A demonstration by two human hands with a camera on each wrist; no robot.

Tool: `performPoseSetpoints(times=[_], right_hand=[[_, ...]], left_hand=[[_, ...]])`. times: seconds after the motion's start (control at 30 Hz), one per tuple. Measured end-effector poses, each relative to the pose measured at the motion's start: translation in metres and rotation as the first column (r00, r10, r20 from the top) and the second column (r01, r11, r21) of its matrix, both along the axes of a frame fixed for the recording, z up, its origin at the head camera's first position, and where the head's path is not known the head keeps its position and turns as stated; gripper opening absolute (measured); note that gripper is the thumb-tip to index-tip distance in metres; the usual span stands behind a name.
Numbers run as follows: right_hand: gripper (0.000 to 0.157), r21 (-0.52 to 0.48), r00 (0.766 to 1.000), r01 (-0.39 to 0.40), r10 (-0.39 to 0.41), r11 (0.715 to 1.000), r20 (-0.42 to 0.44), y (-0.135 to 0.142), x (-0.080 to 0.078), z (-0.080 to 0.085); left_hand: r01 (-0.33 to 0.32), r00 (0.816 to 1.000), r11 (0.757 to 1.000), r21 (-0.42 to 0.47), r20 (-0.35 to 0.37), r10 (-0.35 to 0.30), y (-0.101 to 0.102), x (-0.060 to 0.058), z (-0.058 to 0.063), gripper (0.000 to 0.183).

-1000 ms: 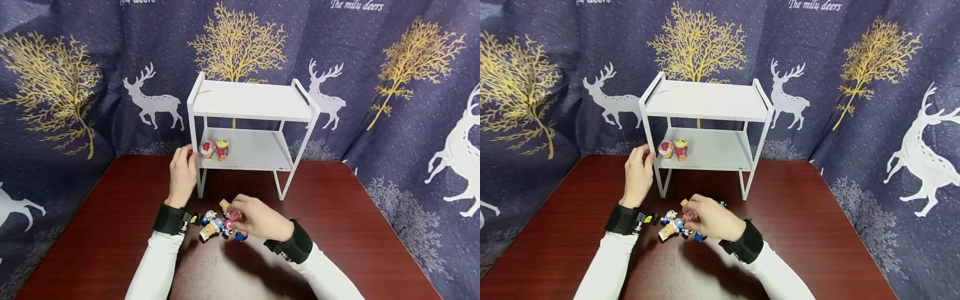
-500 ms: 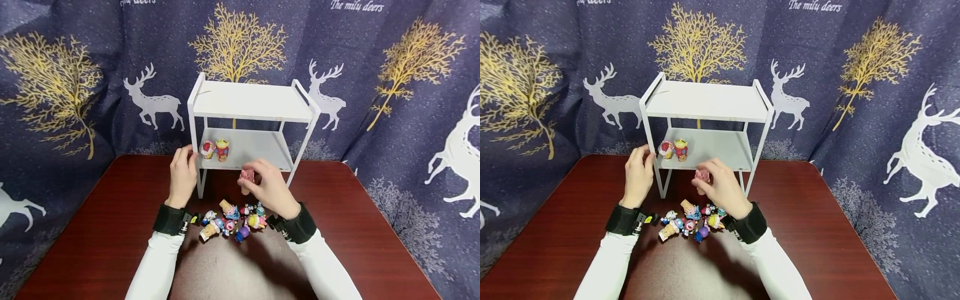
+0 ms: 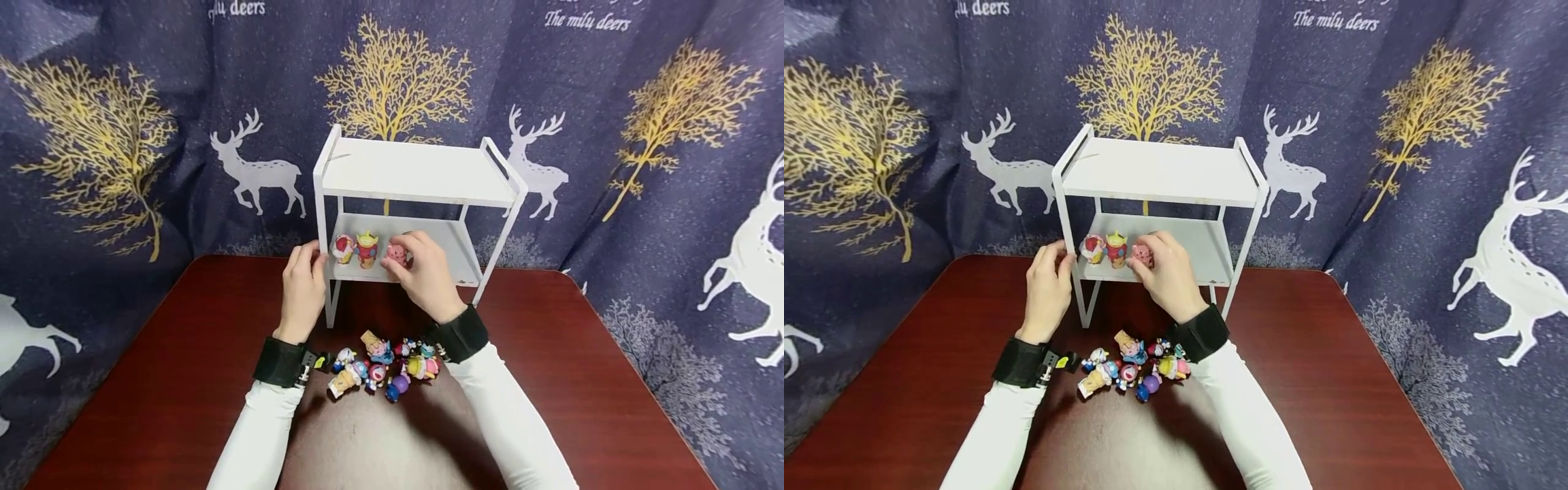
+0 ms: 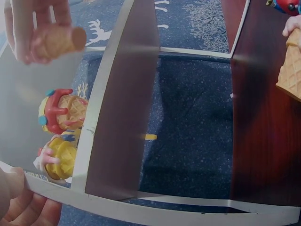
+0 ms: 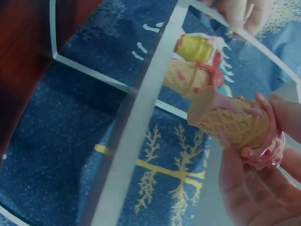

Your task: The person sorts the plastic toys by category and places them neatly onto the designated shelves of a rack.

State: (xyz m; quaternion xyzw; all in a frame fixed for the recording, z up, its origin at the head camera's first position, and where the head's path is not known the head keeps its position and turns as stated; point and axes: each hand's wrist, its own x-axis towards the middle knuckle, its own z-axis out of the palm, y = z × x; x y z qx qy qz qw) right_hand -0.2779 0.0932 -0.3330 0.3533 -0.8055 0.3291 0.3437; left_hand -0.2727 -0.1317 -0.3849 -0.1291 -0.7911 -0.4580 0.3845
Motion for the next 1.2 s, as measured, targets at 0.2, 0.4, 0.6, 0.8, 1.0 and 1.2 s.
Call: performPoseSetpoints(times=[0.2, 0.4, 0.6, 0.8, 1.0, 1.2], right_hand=[[0.027, -0.028, 0.995, 0.099, -0.098, 0.995, 0.015, -0.01, -0.016, -0.003], [0.028, -0.08, 0.987, 0.156, -0.153, 0.985, 0.045, -0.014, -0.026, -0.007], [0.03, -0.051, 0.976, 0.212, -0.208, 0.976, 0.072, -0.017, -0.031, -0.011], [0.031, -0.032, 0.97, 0.227, -0.224, 0.973, 0.094, -0.018, -0.032, -0.013], [0.032, -0.006, 0.972, 0.215, -0.213, 0.977, 0.102, -0.015, -0.031, -0.013], [0.034, 0.035, 0.976, 0.181, -0.184, 0.983, 0.118, -0.013, -0.026, -0.012]], left_hand=[[0.0, 1.0, 1.0, -0.003, 0.003, 0.0, 0.0, 0.0, -0.001, 0.024], [-0.003, 1.0, 1.0, -0.007, -0.028, 0.003, 0.002, -0.001, -0.001, 0.022], [-0.016, 0.999, 1.0, -0.01, -0.038, 0.015, 0.002, -0.002, -0.001, 0.022], [-0.008, 1.0, 1.0, -0.001, -0.02, 0.008, 0.001, 0.0, -0.001, 0.024], [-0.004, 1.0, 1.0, -0.007, -0.024, 0.004, 0.002, 0.0, -0.001, 0.023], [-0.006, 1.0, 1.0, -0.002, -0.01, 0.006, 0.001, -0.001, -0.002, 0.023]])
